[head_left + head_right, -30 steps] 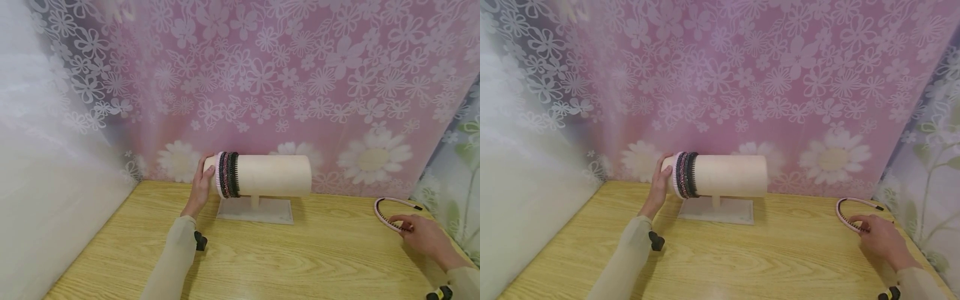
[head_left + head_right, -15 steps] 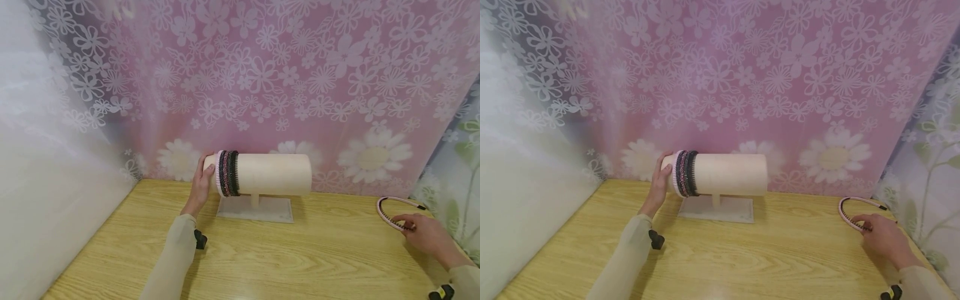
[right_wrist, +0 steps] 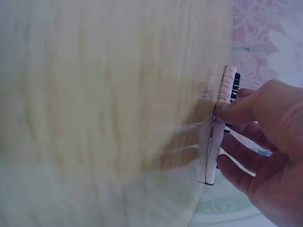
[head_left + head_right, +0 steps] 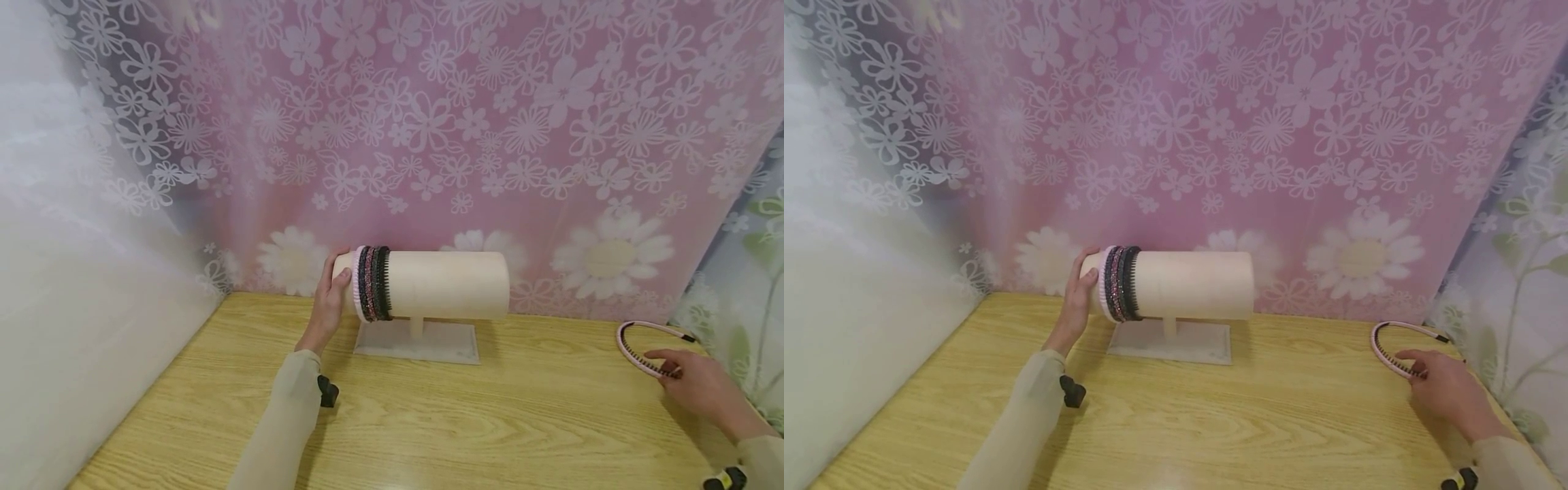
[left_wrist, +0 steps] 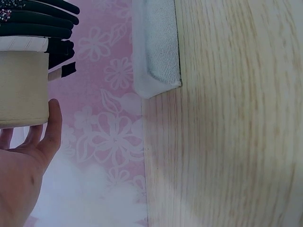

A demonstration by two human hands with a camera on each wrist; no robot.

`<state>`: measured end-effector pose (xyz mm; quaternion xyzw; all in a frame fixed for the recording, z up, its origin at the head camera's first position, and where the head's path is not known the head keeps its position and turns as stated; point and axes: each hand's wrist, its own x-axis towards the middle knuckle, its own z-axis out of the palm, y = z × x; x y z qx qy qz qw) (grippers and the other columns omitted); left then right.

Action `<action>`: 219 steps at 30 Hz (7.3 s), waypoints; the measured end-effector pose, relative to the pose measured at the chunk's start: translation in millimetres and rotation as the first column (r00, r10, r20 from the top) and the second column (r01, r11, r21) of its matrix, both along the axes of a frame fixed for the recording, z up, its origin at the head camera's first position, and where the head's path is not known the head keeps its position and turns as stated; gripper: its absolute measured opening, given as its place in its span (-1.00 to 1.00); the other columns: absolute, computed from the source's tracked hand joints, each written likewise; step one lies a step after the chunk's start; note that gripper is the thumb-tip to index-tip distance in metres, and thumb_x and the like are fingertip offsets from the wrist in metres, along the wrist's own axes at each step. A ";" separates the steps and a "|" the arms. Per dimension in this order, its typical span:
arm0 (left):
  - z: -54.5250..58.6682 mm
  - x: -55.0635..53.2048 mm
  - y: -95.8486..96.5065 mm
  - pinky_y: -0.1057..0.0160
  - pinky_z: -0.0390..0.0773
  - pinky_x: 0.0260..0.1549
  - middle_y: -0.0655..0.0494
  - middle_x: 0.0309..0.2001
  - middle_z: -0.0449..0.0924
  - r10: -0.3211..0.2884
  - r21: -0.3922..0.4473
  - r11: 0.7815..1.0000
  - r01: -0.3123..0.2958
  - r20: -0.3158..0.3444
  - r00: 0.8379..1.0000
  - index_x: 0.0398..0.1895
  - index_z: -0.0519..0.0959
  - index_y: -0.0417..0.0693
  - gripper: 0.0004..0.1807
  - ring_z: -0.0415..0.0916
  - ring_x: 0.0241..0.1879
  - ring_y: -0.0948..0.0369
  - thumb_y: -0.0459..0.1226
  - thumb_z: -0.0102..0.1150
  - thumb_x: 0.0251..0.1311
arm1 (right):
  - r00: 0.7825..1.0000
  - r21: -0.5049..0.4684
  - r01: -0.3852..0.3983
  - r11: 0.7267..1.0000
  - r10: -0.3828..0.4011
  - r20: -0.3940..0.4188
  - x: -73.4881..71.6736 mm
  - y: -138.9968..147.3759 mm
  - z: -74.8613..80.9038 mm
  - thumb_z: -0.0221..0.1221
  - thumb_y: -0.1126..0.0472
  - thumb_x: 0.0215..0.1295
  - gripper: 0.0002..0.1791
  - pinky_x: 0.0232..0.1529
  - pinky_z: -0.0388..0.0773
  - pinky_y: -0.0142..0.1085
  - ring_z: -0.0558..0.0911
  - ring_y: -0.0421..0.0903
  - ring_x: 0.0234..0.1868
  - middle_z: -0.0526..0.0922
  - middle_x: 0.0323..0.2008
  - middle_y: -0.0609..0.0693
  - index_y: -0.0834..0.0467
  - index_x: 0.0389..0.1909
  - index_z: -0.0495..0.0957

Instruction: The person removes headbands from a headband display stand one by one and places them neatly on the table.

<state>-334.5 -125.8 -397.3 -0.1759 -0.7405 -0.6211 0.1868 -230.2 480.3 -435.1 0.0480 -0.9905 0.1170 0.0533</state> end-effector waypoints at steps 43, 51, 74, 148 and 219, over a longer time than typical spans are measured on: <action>0.4 -1.4 -0.3 0.13 0.59 -0.21 -0.16 0.21 0.46 -0.031 0.019 0.999 0.031 -0.011 0.999 0.54 0.23 0.20 -0.48 0.54 -0.14 0.11 -0.06 -0.20 0.57 | 0.960 -0.169 -0.068 0.983 0.019 -0.280 9.5 -71.6 44.7 0.34 -0.08 0.32 -0.27 -0.33 0.44 0.22 0.55 0.48 -0.06 0.41 0.29 0.46 0.18 0.41 0.43; -0.3 -1.2 0.3 0.17 0.57 -0.17 -0.13 0.20 0.47 -0.033 0.031 0.999 0.033 -0.005 0.999 0.54 0.23 0.19 -0.48 0.53 -0.13 0.10 -0.06 -0.20 0.57 | 0.933 -0.176 -0.142 0.974 0.072 -0.352 9.4 -87.9 52.5 0.38 -0.02 0.28 -0.26 -0.16 0.34 0.34 0.43 0.46 0.17 0.41 0.34 0.36 0.12 0.43 0.41; -1.5 -3.1 0.1 0.12 0.57 -0.25 -0.07 0.15 0.49 -0.008 0.036 0.999 0.008 0.007 1.000 0.50 0.27 0.31 -0.49 0.54 -0.19 0.08 0.00 -0.18 0.54 | 0.900 -0.177 -0.226 0.958 0.136 -0.414 14.2 -144.4 74.9 0.45 -0.01 0.17 -0.12 -0.02 0.31 0.46 0.40 0.47 0.26 0.41 0.37 0.36 -0.06 0.51 0.33; -1.9 0.2 1.6 0.09 0.53 -0.22 -0.02 0.25 0.47 0.066 -0.009 0.998 -0.066 0.030 0.997 0.48 0.30 0.38 -0.46 0.51 -0.10 0.02 0.11 -0.25 0.48 | 0.634 -0.025 -0.549 0.835 0.397 -0.664 -57.2 -287.7 104.6 0.46 0.01 0.08 -0.20 0.31 0.30 0.31 0.43 0.24 0.41 0.47 0.40 0.19 0.10 0.38 0.47; -1.4 -3.7 -5.1 0.09 0.59 -0.30 -0.09 0.21 0.46 0.030 -0.008 1.000 -0.030 0.030 0.999 0.52 0.26 0.34 -0.45 0.53 -0.17 0.04 0.09 -0.24 0.52 | 0.839 0.164 -0.426 0.890 0.457 -0.296 -80.5 -378.0 137.5 0.07 -0.56 0.23 -0.09 0.21 0.39 0.16 0.48 0.16 0.34 0.51 0.36 0.05 -0.21 0.52 0.30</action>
